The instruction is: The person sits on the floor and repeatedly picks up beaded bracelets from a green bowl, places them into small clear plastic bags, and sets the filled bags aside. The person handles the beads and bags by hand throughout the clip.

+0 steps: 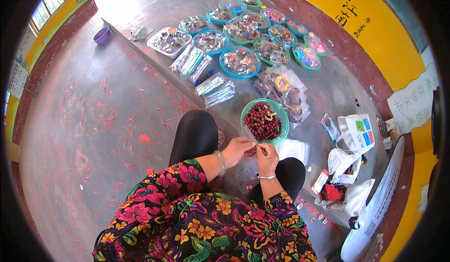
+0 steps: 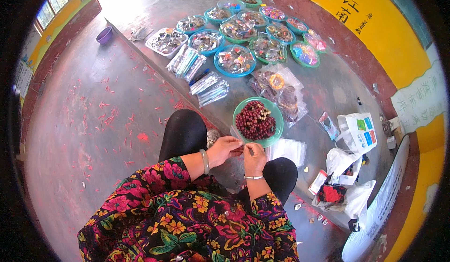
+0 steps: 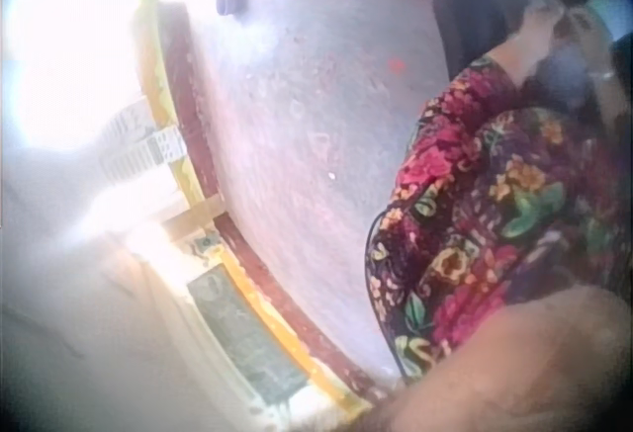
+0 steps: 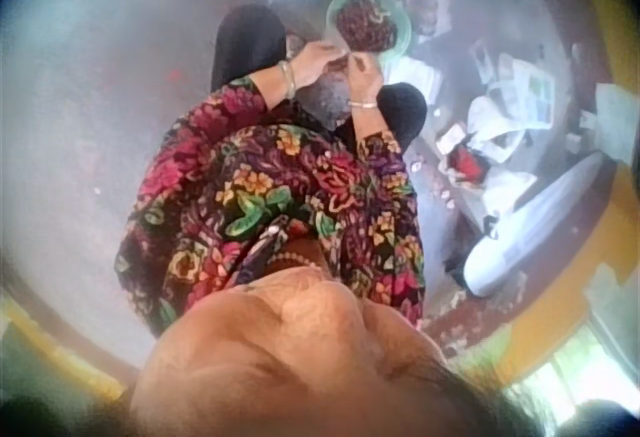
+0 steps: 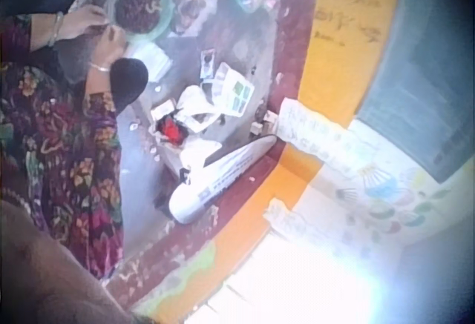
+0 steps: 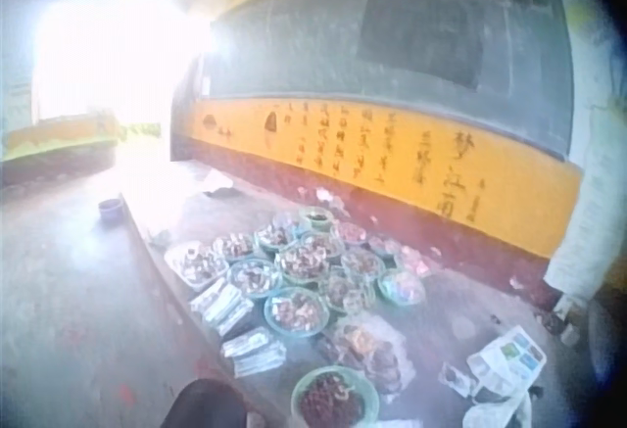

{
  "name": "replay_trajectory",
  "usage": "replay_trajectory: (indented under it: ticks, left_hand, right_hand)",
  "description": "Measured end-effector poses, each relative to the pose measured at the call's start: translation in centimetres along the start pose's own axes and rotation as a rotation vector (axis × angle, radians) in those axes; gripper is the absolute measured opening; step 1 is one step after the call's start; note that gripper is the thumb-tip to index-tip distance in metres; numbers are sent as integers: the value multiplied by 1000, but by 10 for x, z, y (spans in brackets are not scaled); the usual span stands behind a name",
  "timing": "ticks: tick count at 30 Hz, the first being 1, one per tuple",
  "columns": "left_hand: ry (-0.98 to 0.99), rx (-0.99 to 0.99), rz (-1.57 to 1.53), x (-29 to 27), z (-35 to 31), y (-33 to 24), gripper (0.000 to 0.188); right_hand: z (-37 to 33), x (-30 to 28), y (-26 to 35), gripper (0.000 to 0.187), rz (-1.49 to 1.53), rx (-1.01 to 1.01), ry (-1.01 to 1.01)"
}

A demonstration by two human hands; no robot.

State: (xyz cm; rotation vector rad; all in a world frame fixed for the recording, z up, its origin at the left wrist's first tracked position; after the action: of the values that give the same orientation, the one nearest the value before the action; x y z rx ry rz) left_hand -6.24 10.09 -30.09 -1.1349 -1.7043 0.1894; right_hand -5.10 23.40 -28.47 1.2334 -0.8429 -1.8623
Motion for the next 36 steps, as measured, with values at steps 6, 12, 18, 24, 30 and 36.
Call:
replay_trajectory:
  ticks: [6, 12, 18, 24, 30, 36]
  left_hand:
    - [-54, 67, 148, -1, -1, -2, 13]
    - [-51, 83, 316, 1, -3, -1, 16]
    - [-71, 70, 485, 1, -3, -4, 14]
    - [-43, 85, 605, 2, -3, 0, 12]
    - [-17, 23, 431, 0, -7, 0, 12]
    - [-3, 3, 315, 2, -9, -4, 12]
  right_hand:
    - [0, -1, 3, 9, 42, 33, 71]
    - [-4, 3, -14, 9, 45, 168, 83]
    - [-1, -1, -6, 13, 127, 294, 137]
    - [-2, -6, -7, 13, 105, 282, 200]
    - [-4, -5, -7, 10, 111, 282, 175]
    - [-6, 2, -36, 9, 512, 508, 190]
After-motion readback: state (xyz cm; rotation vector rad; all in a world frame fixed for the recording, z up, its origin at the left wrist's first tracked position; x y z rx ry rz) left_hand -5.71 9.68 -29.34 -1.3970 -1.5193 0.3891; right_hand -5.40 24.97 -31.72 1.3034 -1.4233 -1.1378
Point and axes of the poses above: each hand's wrist, its own z-axis towards the middle knuckle, its own x-axis out of the palm, y = z × x, the point moved 2 cm from there along z, towards the middle knuckle
